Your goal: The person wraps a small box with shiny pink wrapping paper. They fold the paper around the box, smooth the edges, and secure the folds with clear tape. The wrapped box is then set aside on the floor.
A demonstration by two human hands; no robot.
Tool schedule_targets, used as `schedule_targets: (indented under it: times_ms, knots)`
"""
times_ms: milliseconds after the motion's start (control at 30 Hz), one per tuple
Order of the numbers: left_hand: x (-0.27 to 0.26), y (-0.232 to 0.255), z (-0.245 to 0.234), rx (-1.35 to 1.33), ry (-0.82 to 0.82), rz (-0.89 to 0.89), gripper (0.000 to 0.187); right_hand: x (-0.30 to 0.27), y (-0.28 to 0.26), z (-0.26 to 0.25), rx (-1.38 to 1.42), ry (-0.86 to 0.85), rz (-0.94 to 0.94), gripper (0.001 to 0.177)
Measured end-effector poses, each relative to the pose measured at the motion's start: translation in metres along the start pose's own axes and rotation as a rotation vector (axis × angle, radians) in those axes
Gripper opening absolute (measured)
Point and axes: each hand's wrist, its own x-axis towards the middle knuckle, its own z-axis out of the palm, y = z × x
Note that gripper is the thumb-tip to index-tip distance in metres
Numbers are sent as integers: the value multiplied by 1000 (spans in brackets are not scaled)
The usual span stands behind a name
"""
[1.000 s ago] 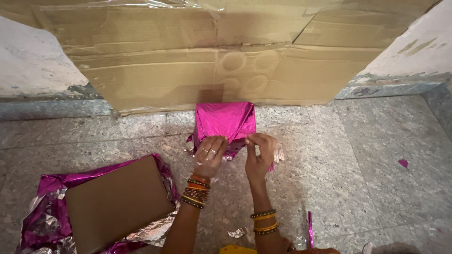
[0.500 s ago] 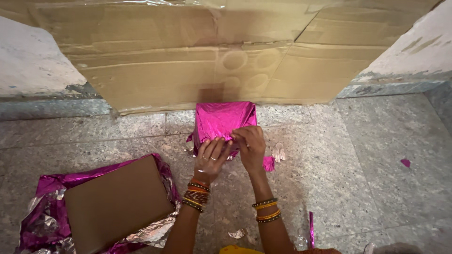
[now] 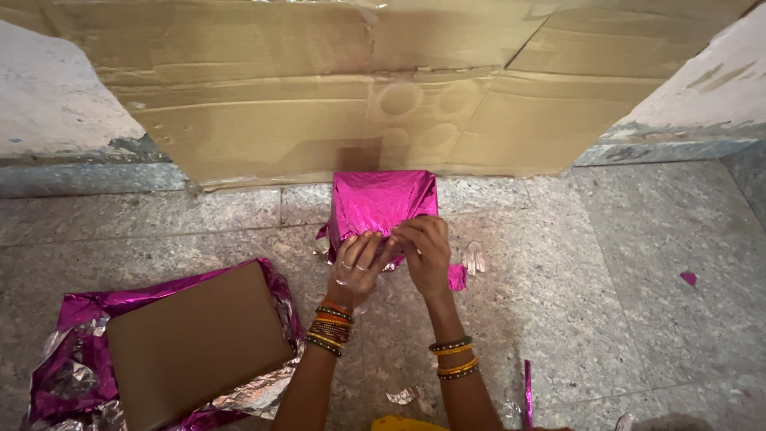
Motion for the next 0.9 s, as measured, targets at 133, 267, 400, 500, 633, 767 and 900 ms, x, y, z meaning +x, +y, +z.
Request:
schedule_targets:
  times_ms: [133,267,400,500,633,767,900]
  knots:
    - [5,-1,-10,-18,-7,9,52,-2,1,-4,5,-34,-17,17]
    - [7,-3,-12,-40,-13,13,51,-2,4,-6,-2,-62,-45,19]
    - [6,-5,-12,-49,-21,22,57,0,7,-9,-13,-93,-72,20]
    - [6,-6,-12,-40,-54,23,65,1,8,-11,-33,-128,-70,21]
    - [5,-7,-12,-29,-47,37,65,1,10,-14,-61,-166,-78,21]
    - [6,-8,-11,-8,-46,40,65,2,14,-15,-75,-187,-106,22]
    - [9,-10,-16,-31,-81,36,56,4,19,-17,-59,-203,-140,22]
